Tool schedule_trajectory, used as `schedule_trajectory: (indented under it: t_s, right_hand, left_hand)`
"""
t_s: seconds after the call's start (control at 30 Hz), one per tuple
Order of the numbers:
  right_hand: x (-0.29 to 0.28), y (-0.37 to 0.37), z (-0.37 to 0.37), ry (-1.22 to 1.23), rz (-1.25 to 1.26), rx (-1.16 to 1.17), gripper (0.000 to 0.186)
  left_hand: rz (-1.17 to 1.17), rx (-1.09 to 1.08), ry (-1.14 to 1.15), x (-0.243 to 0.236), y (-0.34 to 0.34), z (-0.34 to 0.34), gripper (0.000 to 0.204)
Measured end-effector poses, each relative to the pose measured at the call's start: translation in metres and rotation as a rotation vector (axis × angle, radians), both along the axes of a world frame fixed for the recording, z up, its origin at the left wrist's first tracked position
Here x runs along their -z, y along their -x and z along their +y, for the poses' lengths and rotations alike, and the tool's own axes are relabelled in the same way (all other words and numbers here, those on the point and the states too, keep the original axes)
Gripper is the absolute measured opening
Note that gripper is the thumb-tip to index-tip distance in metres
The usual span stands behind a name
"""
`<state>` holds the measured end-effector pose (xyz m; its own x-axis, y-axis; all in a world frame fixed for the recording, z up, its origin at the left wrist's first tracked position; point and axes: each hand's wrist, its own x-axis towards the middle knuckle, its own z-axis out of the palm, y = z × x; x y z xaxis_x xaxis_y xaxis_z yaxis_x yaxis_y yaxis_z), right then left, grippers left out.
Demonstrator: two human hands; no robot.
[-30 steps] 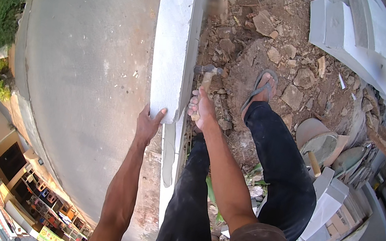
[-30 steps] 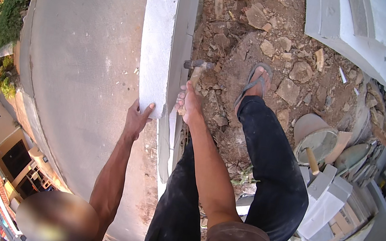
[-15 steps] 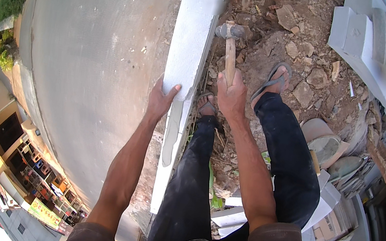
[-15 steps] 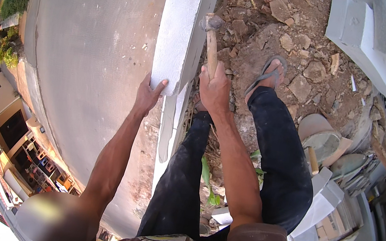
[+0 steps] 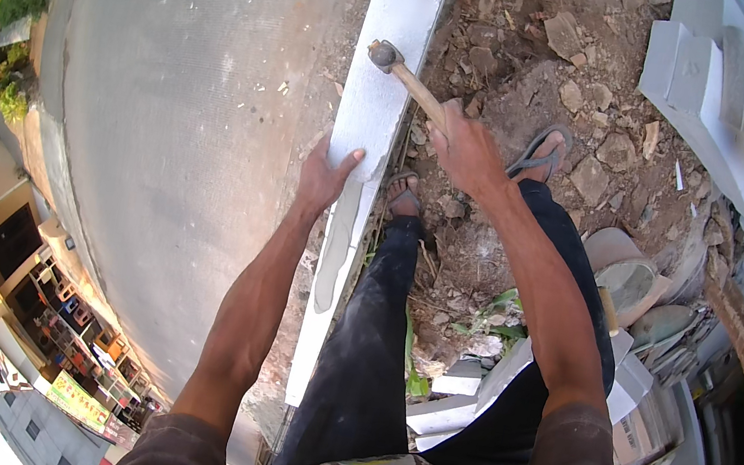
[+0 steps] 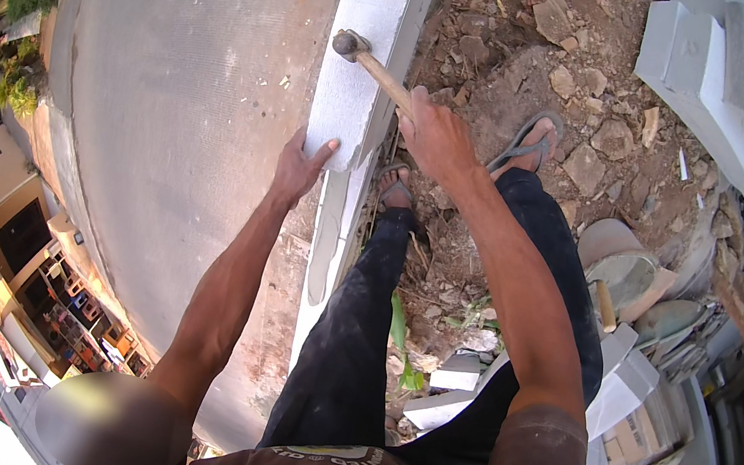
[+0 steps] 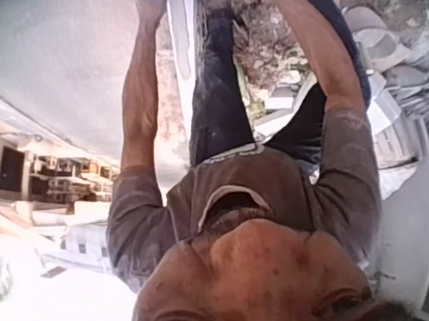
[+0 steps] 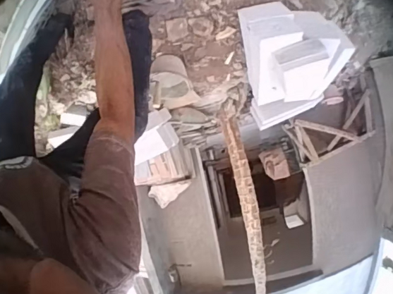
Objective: The person installs white concrete curb stones along a roadside. They apply mortar to the ground using a trowel, place the stones, and tap them into position with a hammer. The person repeats this process for multiple stones, ensuring alignment.
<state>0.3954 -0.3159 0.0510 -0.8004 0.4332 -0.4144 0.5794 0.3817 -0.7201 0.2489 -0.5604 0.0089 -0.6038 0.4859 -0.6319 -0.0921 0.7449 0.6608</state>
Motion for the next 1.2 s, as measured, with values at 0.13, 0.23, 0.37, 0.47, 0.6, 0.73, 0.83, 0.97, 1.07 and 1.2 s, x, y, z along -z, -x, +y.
schedule_trajectory:
  t_s: [0.13,0.23,0.37,0.47,0.6,0.73,0.83,0.97,1.07,1.2]
  right_hand:
    - [-0.008,-0.004,-0.005,-0.055,-0.011,-0.023,0.026]
    - [-0.008,-0.002,0.0,-0.063,-0.018,-0.029,0.028]
    - [-0.014,0.005,0.003,0.022,0.014,0.028,0.027]
    - [-0.018,0.013,0.014,0.054,0.069,0.137,0.029]
    - [-0.044,0.055,0.042,-0.028,0.252,0.261,0.028]
    - [-0.074,0.097,0.064,-0.182,0.661,0.383,0.026]
    - [-0.055,0.116,0.085,-0.266,0.711,0.412,0.025]
    - [-0.006,0.118,0.126,-0.192,0.221,0.306,0.027]
    - [-0.015,0.116,0.129,-0.145,0.1,0.265,0.027]
    - [-0.011,0.084,0.116,-0.28,0.294,0.356,0.031]
  left_hand:
    - [-0.043,-0.016,-0.022,-0.005,-0.003,0.002,0.071]
    - [-0.099,0.048,0.004,-0.008,0.008,0.008,0.076]
    - [0.163,0.064,-0.102,-0.003,0.021,0.034,0.08]
    - [0.339,0.126,-0.188,-0.017,0.024,0.085,0.081]
    - [0.521,0.247,-0.175,-0.014,0.032,0.127,0.081]
    - [0.485,0.272,-0.071,-0.012,0.034,0.135,0.082]
    - [0.501,0.27,-0.092,-0.012,0.033,0.138,0.082]
    - [0.493,0.289,-0.103,-0.006,0.03,0.138,0.081]
    - [0.443,0.265,-0.047,-0.017,0.032,0.141,0.081]
    - [0.479,0.296,-0.029,-0.018,0.033,0.141,0.082]
